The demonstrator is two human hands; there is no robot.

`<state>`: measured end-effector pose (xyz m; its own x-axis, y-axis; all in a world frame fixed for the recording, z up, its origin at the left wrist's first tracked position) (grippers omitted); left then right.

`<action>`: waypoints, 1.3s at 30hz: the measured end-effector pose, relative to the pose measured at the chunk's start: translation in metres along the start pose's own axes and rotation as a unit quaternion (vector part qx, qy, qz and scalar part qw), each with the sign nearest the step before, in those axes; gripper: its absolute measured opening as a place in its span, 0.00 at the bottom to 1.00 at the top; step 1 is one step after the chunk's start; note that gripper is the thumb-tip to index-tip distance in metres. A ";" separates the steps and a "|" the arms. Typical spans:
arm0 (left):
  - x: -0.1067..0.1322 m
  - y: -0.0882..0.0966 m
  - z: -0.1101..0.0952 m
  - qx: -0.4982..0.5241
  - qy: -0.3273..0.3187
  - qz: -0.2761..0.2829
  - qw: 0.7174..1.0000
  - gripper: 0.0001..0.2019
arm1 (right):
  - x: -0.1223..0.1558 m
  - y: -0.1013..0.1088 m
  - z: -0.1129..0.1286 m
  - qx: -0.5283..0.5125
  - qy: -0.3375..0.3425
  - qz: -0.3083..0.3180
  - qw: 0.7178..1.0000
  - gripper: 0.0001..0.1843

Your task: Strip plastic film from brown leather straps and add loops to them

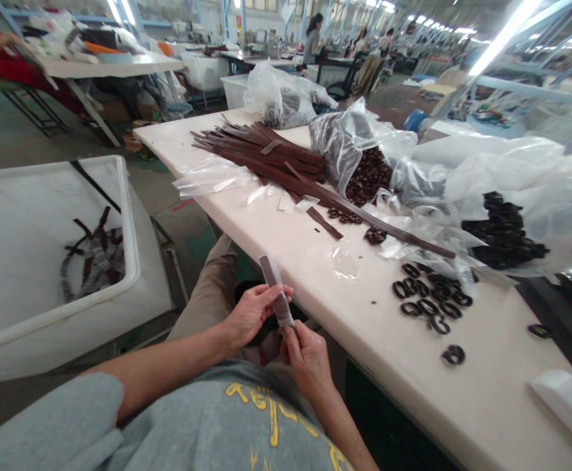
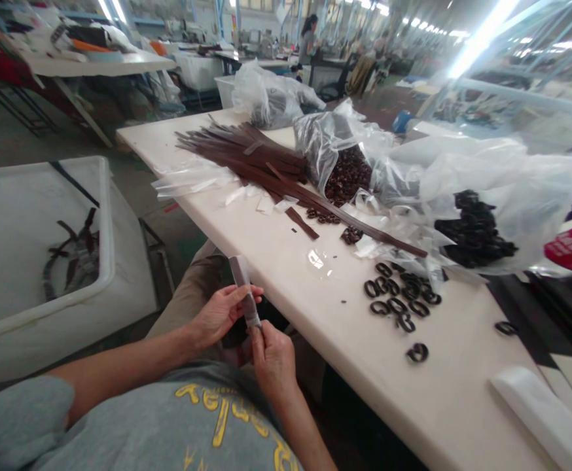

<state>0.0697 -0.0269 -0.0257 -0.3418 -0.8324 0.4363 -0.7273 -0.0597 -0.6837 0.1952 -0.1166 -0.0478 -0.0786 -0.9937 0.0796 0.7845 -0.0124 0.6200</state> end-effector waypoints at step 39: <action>-0.009 0.011 -0.004 -0.032 0.010 -0.016 0.999 0.14 | -0.002 -0.001 -0.008 0.025 -0.010 -0.031 0.999 0.21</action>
<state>0.0624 -0.0177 -0.0349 -0.3301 -0.8192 0.4690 -0.7739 -0.0497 -0.6314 0.1997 -0.1150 -0.0550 -0.1391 -0.9888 0.0547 0.7457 -0.0682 0.6628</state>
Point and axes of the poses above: each hand's wrist, its own x-axis away from the middle knuckle, its own y-axis out of the back of the hand, z = x × y, the point moved 1 cm from there along -x, towards the middle knuckle, and after that the axes turned 10 degrees about x, right-handed, at the moved point
